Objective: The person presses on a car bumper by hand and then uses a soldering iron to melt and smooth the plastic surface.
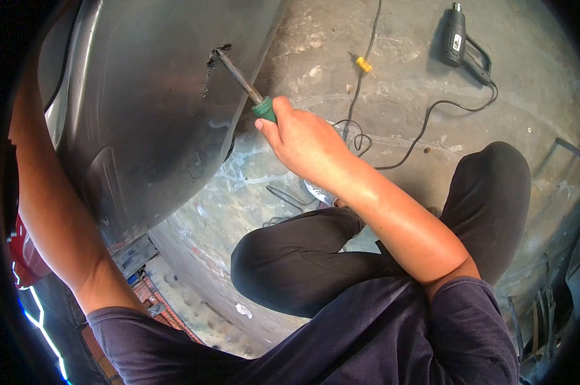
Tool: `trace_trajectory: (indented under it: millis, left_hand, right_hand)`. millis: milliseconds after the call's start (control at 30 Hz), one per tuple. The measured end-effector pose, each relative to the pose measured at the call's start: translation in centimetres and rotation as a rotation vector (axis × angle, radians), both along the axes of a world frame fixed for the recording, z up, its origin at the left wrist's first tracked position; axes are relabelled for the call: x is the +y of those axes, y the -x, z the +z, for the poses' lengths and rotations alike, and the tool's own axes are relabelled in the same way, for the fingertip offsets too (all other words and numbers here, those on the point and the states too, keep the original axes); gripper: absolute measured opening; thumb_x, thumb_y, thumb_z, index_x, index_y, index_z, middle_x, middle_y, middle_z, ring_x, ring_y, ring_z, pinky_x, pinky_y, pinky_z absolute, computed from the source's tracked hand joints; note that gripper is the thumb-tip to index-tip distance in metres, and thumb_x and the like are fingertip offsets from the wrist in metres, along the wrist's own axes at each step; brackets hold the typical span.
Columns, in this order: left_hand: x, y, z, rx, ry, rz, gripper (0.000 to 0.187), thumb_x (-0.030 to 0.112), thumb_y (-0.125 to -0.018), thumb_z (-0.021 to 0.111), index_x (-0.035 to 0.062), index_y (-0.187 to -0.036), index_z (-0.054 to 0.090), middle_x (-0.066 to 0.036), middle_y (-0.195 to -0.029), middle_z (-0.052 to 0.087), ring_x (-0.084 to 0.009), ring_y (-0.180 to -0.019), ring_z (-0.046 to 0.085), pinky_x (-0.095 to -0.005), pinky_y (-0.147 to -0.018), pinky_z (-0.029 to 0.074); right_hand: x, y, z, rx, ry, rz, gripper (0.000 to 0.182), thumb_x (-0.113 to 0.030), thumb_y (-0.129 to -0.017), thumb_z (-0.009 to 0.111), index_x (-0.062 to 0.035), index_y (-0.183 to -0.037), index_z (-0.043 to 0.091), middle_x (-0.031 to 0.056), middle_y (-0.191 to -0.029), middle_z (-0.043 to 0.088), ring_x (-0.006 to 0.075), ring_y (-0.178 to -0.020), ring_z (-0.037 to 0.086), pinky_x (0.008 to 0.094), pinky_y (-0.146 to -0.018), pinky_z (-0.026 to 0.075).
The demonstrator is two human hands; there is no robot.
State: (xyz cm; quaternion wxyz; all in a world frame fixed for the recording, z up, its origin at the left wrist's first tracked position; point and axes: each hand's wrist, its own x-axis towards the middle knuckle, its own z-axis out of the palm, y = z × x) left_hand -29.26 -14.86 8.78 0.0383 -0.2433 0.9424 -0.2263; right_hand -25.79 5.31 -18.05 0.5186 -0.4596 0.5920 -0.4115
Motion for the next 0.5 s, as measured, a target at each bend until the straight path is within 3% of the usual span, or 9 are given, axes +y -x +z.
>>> trace_trajectory:
  millis: [233,333,433,500]
  left_hand:
    - [0.2,0.0,-0.1,0.018,-0.049,-0.003,0.072,0.058,-0.102,0.059,-0.0098,-0.124,0.068,-0.027,-0.115,0.071,-0.0338,-0.107,0.071,-0.0427,-0.093,0.057]
    - [-0.2,0.0,-0.1,0.015,-0.043,0.0,0.072,0.058,-0.101,0.059,-0.01,-0.124,0.068,-0.027,-0.115,0.071,-0.034,-0.106,0.071,-0.0428,-0.092,0.057]
    - [-0.5,-0.2,0.1,-0.003,-0.064,-0.048,0.073,0.059,-0.101,0.059,-0.0101,-0.124,0.068,-0.027,-0.115,0.071,-0.0342,-0.106,0.071,-0.0428,-0.092,0.057]
    - [-0.8,-0.7,0.3,-0.014,-0.07,-0.097,0.074,0.059,-0.101,0.059,-0.01,-0.124,0.068,-0.028,-0.114,0.071,-0.0342,-0.106,0.071,-0.0428,-0.092,0.057]
  right_hand:
    - [-0.1,-0.2,-0.6,-0.221,-0.004,0.06,0.043,-0.038,-0.107,0.052,0.0042,-0.109,0.05,0.0298,-0.086,0.066,0.0488,-0.087,0.067,0.0556,-0.078,0.05]
    - [0.1,0.3,0.0,-0.087,-0.001,0.023,0.043,-0.039,-0.107,0.052,0.0034,-0.108,0.05,0.0292,-0.085,0.066,0.0489,-0.086,0.066,0.055,-0.078,0.05]
    - [0.1,-0.3,-0.9,0.015,0.048,-0.032,0.039,-0.039,-0.107,0.057,-0.0014,-0.099,0.048,0.0127,-0.072,0.06,0.0255,-0.065,0.064,0.0418,-0.063,0.048]
    - [0.0,-0.2,-1.1,-0.147,0.005,0.026,0.04,-0.04,-0.107,0.054,0.0005,-0.105,0.049,0.0231,-0.08,0.064,0.04,-0.078,0.066,0.0498,-0.072,0.05]
